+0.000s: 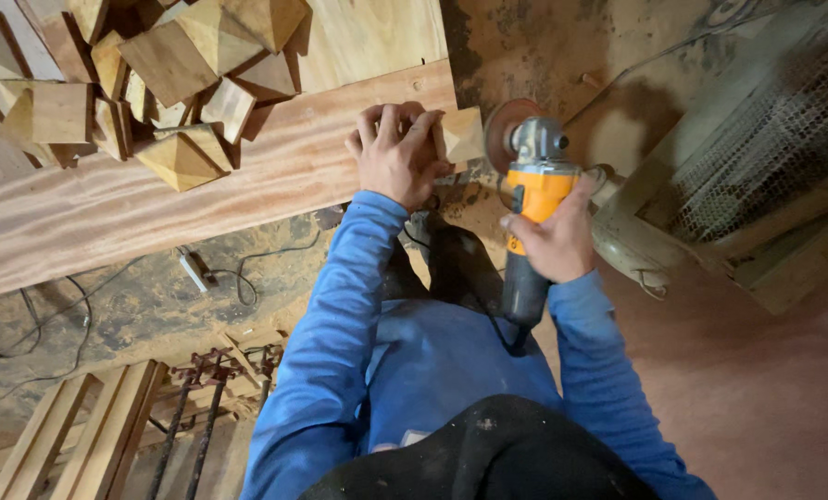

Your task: The person uses an angle grinder with a sanding disc to smooth the edges of small wooden blocks. They hold each block with their left hand and apply the tool with their right hand, processing the pieces one by one on a wooden workbench.

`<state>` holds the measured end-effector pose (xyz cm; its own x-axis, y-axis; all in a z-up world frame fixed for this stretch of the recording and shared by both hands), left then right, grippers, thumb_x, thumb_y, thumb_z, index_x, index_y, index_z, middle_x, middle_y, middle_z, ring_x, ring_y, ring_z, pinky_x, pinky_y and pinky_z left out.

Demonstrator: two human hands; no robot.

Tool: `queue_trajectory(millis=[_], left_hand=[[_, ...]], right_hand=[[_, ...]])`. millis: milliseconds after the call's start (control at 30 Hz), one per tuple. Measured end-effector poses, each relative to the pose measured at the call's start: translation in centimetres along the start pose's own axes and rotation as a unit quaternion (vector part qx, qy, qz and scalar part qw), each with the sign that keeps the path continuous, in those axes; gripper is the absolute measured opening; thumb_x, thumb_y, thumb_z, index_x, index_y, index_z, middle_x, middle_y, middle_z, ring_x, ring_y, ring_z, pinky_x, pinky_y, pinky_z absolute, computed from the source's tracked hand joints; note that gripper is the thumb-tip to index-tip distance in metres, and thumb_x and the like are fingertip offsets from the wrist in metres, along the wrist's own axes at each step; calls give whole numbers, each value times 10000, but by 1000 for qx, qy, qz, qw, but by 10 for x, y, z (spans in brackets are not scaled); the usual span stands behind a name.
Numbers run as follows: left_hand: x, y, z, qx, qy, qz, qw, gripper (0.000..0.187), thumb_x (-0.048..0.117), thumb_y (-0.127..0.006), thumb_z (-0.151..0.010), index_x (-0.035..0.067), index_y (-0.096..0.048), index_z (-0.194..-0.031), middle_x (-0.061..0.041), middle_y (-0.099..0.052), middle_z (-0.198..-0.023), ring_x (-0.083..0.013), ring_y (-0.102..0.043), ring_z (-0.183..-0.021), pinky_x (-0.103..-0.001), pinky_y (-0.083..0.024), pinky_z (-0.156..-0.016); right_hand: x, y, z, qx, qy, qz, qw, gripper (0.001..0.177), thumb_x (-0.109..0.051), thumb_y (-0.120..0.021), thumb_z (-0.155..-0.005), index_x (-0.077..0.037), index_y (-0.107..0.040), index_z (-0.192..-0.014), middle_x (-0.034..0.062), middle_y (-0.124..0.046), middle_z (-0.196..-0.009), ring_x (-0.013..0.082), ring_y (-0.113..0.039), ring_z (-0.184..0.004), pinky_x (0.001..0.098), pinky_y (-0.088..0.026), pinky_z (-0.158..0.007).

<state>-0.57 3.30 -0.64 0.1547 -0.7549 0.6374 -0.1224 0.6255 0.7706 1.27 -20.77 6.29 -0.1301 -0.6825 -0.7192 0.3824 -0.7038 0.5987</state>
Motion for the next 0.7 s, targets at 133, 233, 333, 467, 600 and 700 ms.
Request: queue_trajectory(millis=[133,233,333,467,600,700], left_hand=[[1,-1,2,-16,4,-22,1000,730,334,-932,-644,282,-665,-1322,-33,-550,-1237,-352,-459,-1218,-536,-368,-964],[3,1,-4,0,-9,-15,1000,748,341,-925,-593,265,-669,-1291,-37,-559,-1231,-348,-461,-1198,-547,-362,-962],[3,2,-1,-15,-2,-11,1000,727,369,-934,-633,261,-664,-1299,-47,-549,-1226,-352,-453,-1206,-546,-361,-963],[0,-1,-2,-25,-12,-15,1000,735,379,-928,-646,271,-650,-1318,-65,-550,-1241,-361,-451,-1220,-556,-350,-947],[-8,-2,1,-30,-21,-10,999,814,345,-913,-715,219,-568,-1441,-79,-548,-1284,-362,-446,-1233,-565,-341,-961],[-6,-2,9,12,9,16,1000,871,237,-843,-755,126,-484,-1542,-83,-533,-1378,-359,-435,-1301,-555,-351,-1069]], right_hand=[[-6,-11,6,8,33,108,994,786,-196,-915,-708,17,-430,-1290,220,-652,-1119,368,-660,-1002,452,-525,-884],[-5,-15,-1,26,123,115,985,767,-147,-919,-678,3,-455,-1270,254,-602,-1157,389,-629,-1073,460,-510,-947],[9,-11,0,17,40,25,999,749,-140,-879,-743,51,-394,-1280,229,-602,-1170,353,-639,-1076,446,-511,-969],[28,5,7,11,-40,-14,999,745,-143,-847,-769,50,-356,-1295,169,-651,-1135,292,-673,-1014,405,-538,-920],[34,11,12,36,-22,-54,998,717,-82,-828,-779,59,-354,-1298,164,-640,-1138,276,-669,-994,382,-556,-901],[30,13,13,32,-48,-103,993,700,-64,-807,-767,52,-369,-1301,152,-646,-1124,259,-668,-987,363,-558,-902]])
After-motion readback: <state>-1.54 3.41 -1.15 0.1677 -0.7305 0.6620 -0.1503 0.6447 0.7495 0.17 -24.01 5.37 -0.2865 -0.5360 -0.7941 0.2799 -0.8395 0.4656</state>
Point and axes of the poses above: each hand's wrist, its own z-axis away from the middle knuckle, its own y-axis out of the back of the hand, x = y × z, the point moved 1 cm from there along -z, towards the middle knuckle
